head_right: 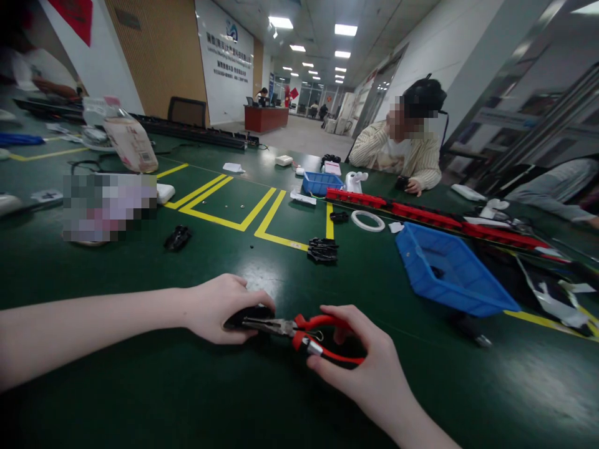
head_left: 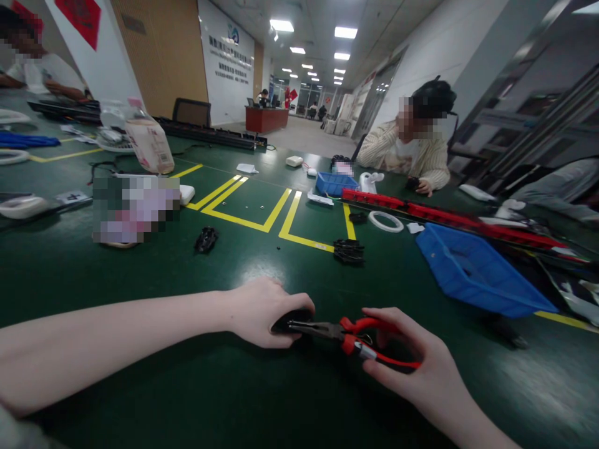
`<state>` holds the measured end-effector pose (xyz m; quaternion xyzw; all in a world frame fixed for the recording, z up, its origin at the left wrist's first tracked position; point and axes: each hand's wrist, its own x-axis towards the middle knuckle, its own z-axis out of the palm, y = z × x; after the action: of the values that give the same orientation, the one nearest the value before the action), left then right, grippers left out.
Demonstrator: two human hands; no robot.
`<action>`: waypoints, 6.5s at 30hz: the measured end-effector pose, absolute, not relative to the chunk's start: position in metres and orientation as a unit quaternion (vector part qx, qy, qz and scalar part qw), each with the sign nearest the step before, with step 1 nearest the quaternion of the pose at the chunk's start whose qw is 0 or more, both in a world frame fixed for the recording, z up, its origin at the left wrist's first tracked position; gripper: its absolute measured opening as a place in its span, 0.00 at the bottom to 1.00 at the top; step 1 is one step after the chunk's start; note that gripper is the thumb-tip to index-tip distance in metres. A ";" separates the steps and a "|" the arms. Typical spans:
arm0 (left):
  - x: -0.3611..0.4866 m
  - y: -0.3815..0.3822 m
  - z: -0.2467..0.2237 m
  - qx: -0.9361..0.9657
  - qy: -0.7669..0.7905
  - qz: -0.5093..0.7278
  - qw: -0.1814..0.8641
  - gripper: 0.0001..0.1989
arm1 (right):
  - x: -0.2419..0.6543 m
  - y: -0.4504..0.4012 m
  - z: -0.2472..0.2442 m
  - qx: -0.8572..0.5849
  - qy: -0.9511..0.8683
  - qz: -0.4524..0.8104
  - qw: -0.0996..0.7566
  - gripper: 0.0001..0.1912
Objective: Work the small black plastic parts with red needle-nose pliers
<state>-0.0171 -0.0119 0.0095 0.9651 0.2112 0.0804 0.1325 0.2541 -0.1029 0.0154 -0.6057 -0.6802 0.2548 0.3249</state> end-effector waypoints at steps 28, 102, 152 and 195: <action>-0.016 -0.008 0.007 0.961 0.198 0.107 0.163 0.20 | 0.243 -0.100 0.024 -0.639 -0.625 0.290 0.343 0.22; -0.015 -0.011 0.008 0.963 0.216 0.107 0.122 0.17 | 0.273 -0.094 0.007 -0.548 -0.757 0.167 0.314 0.20; -0.010 -0.003 0.012 0.948 0.197 0.087 0.234 0.14 | 0.301 -0.053 0.033 -0.246 -0.923 -0.271 0.120 0.11; -0.008 -0.010 0.012 0.962 0.216 0.096 0.137 0.16 | 0.245 -0.042 0.057 -0.370 -0.881 -0.281 0.090 0.04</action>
<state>-0.0083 -0.0104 0.0124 0.9620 0.2159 0.0964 0.1366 0.2450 -0.0418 0.0570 -0.3697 -0.8811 -0.2808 0.0899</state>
